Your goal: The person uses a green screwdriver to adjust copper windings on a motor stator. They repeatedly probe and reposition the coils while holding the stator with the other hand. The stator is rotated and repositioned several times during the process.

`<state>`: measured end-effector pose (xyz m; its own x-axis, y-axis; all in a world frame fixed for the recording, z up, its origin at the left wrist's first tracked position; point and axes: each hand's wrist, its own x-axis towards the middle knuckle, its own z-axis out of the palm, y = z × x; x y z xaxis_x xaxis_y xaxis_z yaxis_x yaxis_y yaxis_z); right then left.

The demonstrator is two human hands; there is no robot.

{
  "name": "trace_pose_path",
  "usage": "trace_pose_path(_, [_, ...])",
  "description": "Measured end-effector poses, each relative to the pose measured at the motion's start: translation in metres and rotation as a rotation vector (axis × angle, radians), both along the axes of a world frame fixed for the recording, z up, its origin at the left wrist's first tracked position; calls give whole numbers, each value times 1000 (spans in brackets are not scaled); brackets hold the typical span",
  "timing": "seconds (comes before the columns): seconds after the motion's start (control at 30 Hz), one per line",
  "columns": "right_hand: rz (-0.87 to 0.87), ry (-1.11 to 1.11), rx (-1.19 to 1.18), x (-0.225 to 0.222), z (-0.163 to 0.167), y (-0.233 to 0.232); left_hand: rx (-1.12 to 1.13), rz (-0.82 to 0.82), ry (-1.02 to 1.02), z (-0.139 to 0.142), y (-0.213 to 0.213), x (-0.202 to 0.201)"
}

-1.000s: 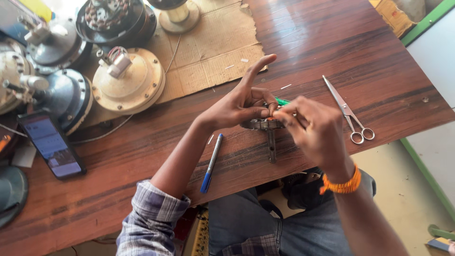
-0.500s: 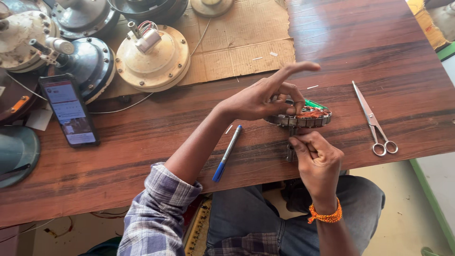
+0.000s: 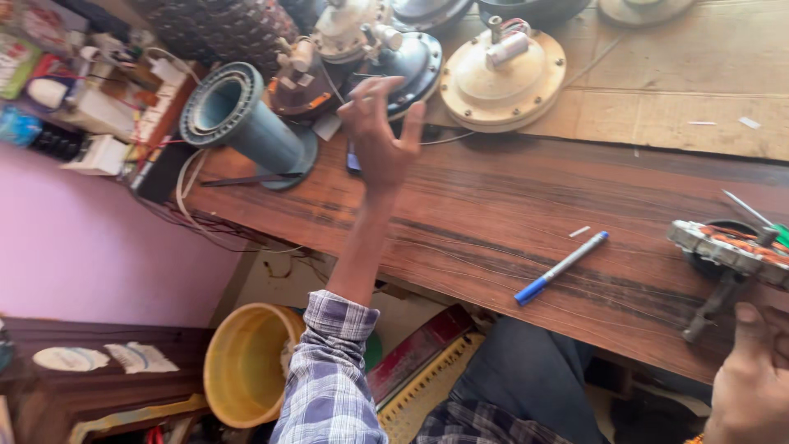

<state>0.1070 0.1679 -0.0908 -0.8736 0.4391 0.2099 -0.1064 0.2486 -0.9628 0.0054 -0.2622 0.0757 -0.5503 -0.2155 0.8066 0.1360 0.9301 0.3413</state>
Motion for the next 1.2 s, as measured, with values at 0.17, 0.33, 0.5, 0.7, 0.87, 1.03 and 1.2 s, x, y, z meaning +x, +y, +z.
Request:
trace_pose_path(0.17, [117, 96, -41, -7, -26, 5, -98, 315, -1, -7, -39, 15])
trace_pose_path(0.33, [37, 52, 57, 1, -33, 8, 30, 357, -79, -3, -40, 16])
trace_pose_path(0.5, [71, 123, 127, 0, -30, 8, -167, 384, -132, 10, -36, 11])
trace_pose_path(0.7, [129, 131, 144, 0, -15, 5, 34, 210, 46, 26, -40, -10])
trace_pose_path(0.87, [96, 67, 65, -1, -8, 3, 148, 84, 162, 20, -51, -1])
trace_pose_path(1.03, [152, 177, 90, -6, -27, 5, 57, 69, 71, 5, -61, 20])
trace_pose_path(1.2, [169, 219, 74, -7, -31, 5, -117, 121, -78, 0, -56, 19])
